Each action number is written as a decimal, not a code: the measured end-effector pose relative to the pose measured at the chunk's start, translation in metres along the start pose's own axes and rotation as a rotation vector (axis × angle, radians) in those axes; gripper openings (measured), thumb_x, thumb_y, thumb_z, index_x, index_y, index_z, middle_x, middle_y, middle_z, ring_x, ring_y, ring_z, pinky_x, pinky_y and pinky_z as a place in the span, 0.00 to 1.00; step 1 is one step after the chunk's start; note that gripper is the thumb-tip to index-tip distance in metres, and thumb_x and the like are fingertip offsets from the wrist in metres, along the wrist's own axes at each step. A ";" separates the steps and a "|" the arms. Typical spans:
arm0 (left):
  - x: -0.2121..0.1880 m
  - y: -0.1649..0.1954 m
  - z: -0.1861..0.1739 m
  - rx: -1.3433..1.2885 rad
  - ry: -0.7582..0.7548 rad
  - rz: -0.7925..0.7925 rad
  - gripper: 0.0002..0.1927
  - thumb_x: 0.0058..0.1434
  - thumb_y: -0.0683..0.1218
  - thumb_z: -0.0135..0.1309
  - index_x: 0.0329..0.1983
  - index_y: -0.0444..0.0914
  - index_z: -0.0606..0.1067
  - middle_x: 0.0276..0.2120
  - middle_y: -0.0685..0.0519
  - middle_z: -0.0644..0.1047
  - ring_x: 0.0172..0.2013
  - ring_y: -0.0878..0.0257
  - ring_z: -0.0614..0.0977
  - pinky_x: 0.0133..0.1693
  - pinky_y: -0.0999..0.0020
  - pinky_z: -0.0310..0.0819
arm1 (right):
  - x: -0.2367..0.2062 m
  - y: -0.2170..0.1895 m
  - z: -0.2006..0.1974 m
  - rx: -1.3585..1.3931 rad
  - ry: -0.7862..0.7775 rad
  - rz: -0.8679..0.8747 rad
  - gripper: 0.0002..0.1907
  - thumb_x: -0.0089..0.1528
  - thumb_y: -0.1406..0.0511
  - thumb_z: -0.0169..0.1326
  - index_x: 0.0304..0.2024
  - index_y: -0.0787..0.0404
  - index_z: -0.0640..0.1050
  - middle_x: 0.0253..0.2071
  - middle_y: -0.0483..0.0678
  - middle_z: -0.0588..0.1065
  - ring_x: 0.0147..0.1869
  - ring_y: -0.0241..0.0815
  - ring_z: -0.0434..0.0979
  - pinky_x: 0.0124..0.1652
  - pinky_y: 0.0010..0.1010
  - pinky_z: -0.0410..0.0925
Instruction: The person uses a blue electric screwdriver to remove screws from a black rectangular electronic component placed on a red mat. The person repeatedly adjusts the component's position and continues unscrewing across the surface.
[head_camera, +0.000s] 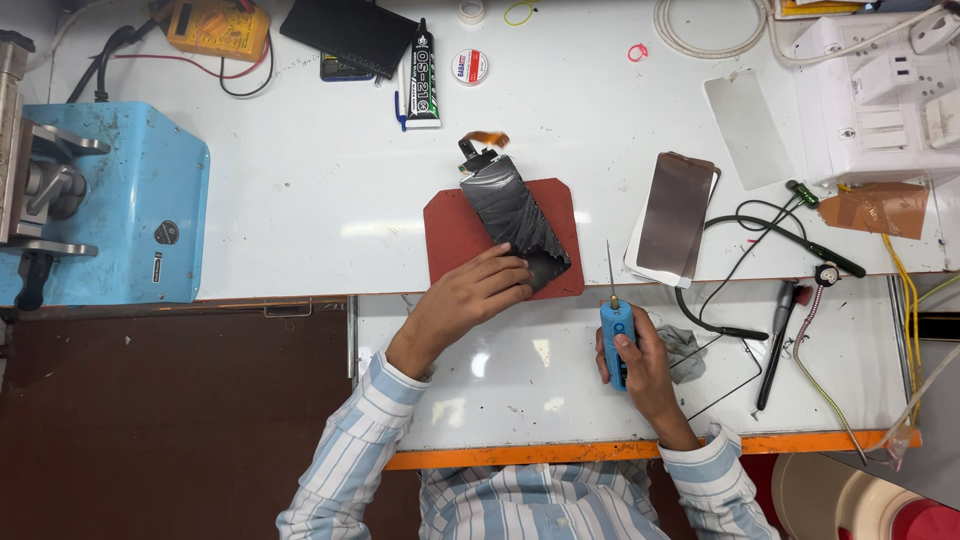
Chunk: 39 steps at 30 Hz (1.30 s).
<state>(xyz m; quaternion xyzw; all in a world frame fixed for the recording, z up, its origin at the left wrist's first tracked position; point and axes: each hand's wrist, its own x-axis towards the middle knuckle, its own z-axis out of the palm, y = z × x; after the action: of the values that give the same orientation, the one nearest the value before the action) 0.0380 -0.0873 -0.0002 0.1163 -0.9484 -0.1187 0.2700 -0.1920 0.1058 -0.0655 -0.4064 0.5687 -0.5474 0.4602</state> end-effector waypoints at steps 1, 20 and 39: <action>-0.003 -0.001 -0.002 -0.019 -0.005 -0.024 0.11 0.57 0.40 0.58 0.44 0.40 0.79 0.49 0.54 0.79 0.56 0.59 0.79 0.65 0.59 0.71 | 0.001 -0.003 0.001 -0.014 -0.014 0.020 0.25 0.68 0.54 0.43 0.59 0.65 0.67 0.29 0.49 0.72 0.20 0.34 0.71 0.19 0.25 0.66; -0.020 0.027 0.023 0.103 -0.011 -0.145 0.21 0.61 0.55 0.61 0.58 0.52 0.79 0.46 0.53 0.78 0.55 0.52 0.75 0.65 0.44 0.62 | -0.008 -0.087 0.017 -0.549 -0.174 0.540 0.23 0.64 0.53 0.47 0.57 0.58 0.72 0.18 0.46 0.70 0.12 0.37 0.69 0.14 0.30 0.64; -0.025 0.031 0.029 0.104 -0.003 -0.173 0.23 0.61 0.54 0.60 0.60 0.54 0.77 0.47 0.53 0.77 0.57 0.53 0.74 0.68 0.44 0.59 | -0.012 -0.080 0.021 -0.547 -0.123 0.573 0.25 0.64 0.53 0.46 0.59 0.58 0.71 0.17 0.43 0.68 0.12 0.36 0.69 0.14 0.29 0.63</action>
<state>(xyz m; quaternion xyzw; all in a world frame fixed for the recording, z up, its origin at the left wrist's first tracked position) 0.0383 -0.0461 -0.0278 0.2116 -0.9401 -0.0921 0.2508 -0.1715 0.1067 0.0154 -0.3711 0.7552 -0.1999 0.5020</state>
